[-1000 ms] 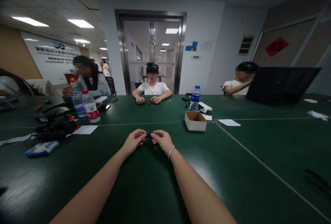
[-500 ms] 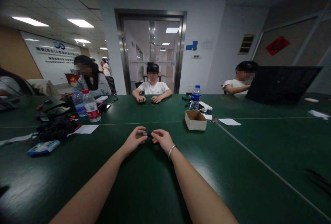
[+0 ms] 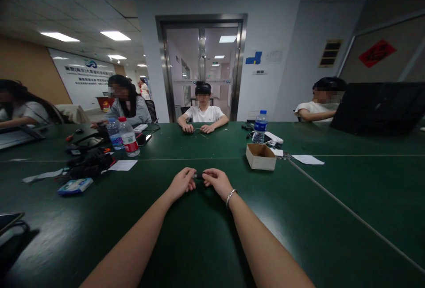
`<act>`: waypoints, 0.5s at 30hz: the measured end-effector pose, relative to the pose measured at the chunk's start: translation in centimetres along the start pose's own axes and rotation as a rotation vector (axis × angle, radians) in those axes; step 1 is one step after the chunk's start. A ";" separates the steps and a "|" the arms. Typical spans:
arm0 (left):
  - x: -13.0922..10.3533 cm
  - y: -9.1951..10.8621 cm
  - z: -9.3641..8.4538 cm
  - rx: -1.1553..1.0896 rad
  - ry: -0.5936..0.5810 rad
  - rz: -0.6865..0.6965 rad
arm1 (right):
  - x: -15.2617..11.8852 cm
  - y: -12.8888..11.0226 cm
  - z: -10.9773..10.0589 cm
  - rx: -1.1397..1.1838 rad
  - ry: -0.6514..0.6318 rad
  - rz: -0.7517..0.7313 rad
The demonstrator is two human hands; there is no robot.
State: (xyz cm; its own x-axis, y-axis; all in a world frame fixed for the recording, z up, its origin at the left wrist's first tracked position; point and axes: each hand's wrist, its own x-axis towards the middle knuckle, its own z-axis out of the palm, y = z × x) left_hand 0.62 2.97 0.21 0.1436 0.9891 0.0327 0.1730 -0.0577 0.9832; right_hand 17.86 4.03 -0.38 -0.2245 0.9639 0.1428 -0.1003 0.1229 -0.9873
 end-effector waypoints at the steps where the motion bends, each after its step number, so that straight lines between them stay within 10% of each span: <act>1: -0.1 0.0 0.0 0.022 0.004 0.038 | 0.0 0.0 0.0 -0.005 -0.003 -0.002; 15: -0.5 -0.3 0.2 0.069 0.054 0.111 | -0.4 0.0 0.2 -0.020 0.032 -0.026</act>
State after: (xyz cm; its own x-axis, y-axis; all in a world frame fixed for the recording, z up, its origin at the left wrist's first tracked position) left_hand 0.68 2.52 -0.17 0.1128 0.9818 0.1525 0.2261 -0.1748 0.9583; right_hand 17.77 3.65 -0.39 -0.1908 0.9675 0.1662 -0.0861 0.1521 -0.9846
